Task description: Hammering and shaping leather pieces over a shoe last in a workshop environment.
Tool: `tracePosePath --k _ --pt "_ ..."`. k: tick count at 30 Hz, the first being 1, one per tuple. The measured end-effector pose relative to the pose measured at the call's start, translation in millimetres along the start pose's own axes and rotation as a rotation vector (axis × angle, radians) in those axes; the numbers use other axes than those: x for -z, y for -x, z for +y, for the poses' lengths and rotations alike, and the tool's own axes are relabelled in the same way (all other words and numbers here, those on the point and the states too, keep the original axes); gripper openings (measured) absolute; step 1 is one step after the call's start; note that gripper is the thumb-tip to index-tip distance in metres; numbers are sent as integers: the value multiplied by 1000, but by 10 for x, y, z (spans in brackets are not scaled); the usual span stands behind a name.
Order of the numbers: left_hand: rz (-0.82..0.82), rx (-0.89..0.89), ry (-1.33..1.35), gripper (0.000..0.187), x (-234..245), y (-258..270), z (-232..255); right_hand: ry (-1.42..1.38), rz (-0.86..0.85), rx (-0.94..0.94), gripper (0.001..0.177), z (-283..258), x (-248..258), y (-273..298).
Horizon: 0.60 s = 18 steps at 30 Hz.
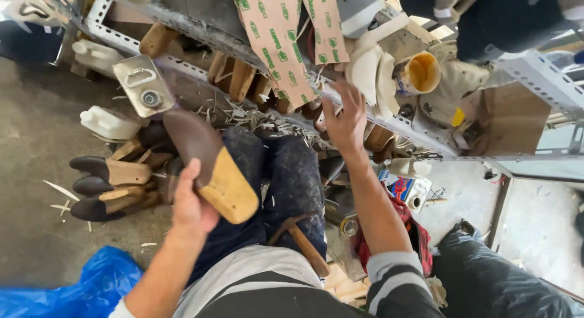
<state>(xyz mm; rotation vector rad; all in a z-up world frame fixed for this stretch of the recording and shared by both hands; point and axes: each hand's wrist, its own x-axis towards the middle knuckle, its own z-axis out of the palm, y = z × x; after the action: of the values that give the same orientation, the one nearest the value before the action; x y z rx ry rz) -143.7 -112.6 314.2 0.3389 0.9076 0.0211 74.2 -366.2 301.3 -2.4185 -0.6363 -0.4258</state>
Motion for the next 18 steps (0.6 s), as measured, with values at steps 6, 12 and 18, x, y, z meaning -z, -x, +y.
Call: tracePosePath --k 6,12,18 --pt "-60 159 -15 60 -359 115 -868 235 -275 -414 82 363 -541 -965" --pt "74 377 -357 65 -473 559 -469 270 -242 -503 98 551 -612 -1098" --pt "-312 -51 -462 47 -255 501 -110 -109 -90 -43 51 -773 309 -224"
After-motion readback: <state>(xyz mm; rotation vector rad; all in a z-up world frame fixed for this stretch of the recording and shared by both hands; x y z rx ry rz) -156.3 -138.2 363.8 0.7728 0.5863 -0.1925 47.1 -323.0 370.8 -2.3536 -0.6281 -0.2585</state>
